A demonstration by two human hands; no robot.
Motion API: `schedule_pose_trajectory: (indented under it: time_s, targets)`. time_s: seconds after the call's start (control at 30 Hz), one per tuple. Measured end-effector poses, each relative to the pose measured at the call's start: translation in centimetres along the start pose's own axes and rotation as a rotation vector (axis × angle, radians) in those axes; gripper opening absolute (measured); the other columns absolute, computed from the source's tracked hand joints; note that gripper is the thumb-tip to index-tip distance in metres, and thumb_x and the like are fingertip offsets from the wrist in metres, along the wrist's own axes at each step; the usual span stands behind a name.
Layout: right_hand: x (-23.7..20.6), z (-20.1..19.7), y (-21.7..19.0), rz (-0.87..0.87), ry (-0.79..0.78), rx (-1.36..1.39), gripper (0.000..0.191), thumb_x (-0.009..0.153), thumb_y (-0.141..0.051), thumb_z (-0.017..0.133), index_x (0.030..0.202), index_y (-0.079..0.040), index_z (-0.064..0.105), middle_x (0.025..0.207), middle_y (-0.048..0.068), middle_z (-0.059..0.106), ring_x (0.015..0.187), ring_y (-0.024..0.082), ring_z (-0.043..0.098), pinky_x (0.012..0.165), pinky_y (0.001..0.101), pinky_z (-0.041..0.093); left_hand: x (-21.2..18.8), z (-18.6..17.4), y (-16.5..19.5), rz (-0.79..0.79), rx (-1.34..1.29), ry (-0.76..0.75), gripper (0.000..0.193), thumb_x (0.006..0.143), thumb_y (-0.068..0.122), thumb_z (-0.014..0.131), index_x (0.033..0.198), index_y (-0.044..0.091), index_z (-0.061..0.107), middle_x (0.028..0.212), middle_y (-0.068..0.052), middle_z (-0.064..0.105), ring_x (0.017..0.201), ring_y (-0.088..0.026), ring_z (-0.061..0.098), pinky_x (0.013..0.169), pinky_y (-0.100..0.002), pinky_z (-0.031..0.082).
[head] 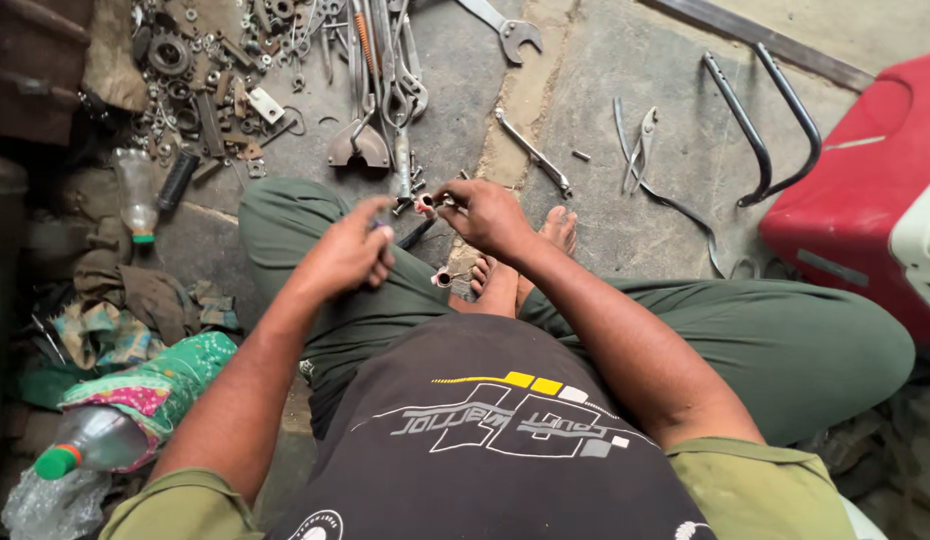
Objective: The person sits on the floor and assembles small metal parts using a wrench and a screwdriver. They pick up a metal frame, insert a bolt, and tighten it with a wrench. They also handle a white plastic object and various tools scattered on the floor.
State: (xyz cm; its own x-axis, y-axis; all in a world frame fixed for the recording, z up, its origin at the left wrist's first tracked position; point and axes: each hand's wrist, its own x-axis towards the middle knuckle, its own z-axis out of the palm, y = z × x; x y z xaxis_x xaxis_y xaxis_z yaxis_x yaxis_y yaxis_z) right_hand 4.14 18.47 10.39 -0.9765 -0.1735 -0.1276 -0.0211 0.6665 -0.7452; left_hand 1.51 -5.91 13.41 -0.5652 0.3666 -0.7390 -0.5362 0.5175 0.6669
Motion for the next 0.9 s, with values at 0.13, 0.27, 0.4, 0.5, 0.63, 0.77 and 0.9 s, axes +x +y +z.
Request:
schedule_pose_trajectory:
  time_s: [0.13, 0.27, 0.4, 0.5, 0.63, 0.77, 0.9]
  targets:
    - [0.3, 0.0, -0.6, 0.063, -0.034, -0.012, 0.014, 0.092, -0.022, 0.074, 0.102, -0.013, 0.075, 0.089, 0.012, 0.075, 0.082, 0.031, 0.072, 0.072, 0.0433, 0.055, -2.1, 0.0, -0.5, 0.301, 0.531, 0.254, 0.032, 0.096, 0.022, 0.063, 0.126, 0.012, 0.066, 0.096, -0.019, 0.073, 0.093, -0.040, 0.069, 0.082, -0.049, 0.053]
    - [0.4, 0.1, -0.2, 0.036, -0.040, 0.048, 0.014, 0.092, -0.019, 0.073, 0.104, -0.012, 0.075, 0.089, 0.012, 0.075, 0.080, 0.029, 0.073, 0.071, 0.0404, 0.055, -2.3, -1.0, -1.0, 0.444, 0.636, 0.325, 0.027, 0.095, 0.022, 0.064, 0.118, 0.011, 0.071, 0.106, -0.018, 0.073, 0.104, -0.039, 0.067, 0.088, -0.049, 0.051]
    - [0.6, 0.3, 0.0, 0.036, -0.058, 0.014, 0.017, 0.092, -0.019, 0.073, 0.107, -0.011, 0.074, 0.091, 0.013, 0.076, 0.077, 0.030, 0.073, 0.069, 0.0398, 0.055, -1.8, -1.5, -1.0, 0.459, 0.580, 0.312, 0.028, 0.093, 0.024, 0.066, 0.117, 0.012, 0.073, 0.107, -0.016, 0.073, 0.104, -0.038, 0.067, 0.089, -0.048, 0.051]
    - [0.7, 0.5, 0.0, 0.041, -0.037, 0.001, 0.017, 0.092, -0.019, 0.074, 0.107, -0.011, 0.075, 0.085, 0.015, 0.074, 0.075, 0.028, 0.074, 0.069, 0.0390, 0.056, -1.8, -2.1, -1.0, 0.413, 0.564, 0.278, 0.028, 0.093, 0.025, 0.066, 0.117, 0.013, 0.074, 0.106, -0.014, 0.074, 0.103, -0.036, 0.068, 0.089, -0.047, 0.051]
    - [0.7, 0.6, -0.2, 0.079, -0.068, 0.005, 0.017, 0.093, -0.021, 0.074, 0.108, -0.012, 0.074, 0.089, 0.012, 0.077, 0.076, 0.027, 0.074, 0.068, 0.0383, 0.055, -1.7, -2.4, -0.9, 0.395, 0.593, 0.272, 0.027, 0.094, 0.026, 0.065, 0.118, 0.015, 0.074, 0.105, -0.015, 0.074, 0.102, -0.037, 0.068, 0.087, -0.048, 0.052]
    - [0.7, 0.5, -0.3, 0.076, -0.077, 0.011, 0.018, 0.092, -0.021, 0.074, 0.108, -0.012, 0.074, 0.090, 0.011, 0.077, 0.078, 0.025, 0.075, 0.069, 0.0375, 0.055, -1.6, -2.4, -0.8, 0.374, 0.585, 0.267, 0.026, 0.095, 0.027, 0.064, 0.117, 0.017, 0.074, 0.102, -0.014, 0.075, 0.100, -0.037, 0.069, 0.086, -0.049, 0.052]
    - [0.7, 0.4, -0.3, 0.070, -0.101, 0.077, 0.018, 0.093, -0.020, 0.073, 0.109, -0.012, 0.074, 0.091, 0.007, 0.079, 0.082, 0.020, 0.076, 0.073, 0.0348, 0.056, -1.6, -2.7, -0.7, 0.364, 0.553, 0.244, 0.026, 0.096, 0.028, 0.063, 0.117, 0.017, 0.073, 0.102, -0.015, 0.075, 0.099, -0.037, 0.069, 0.086, -0.048, 0.053]
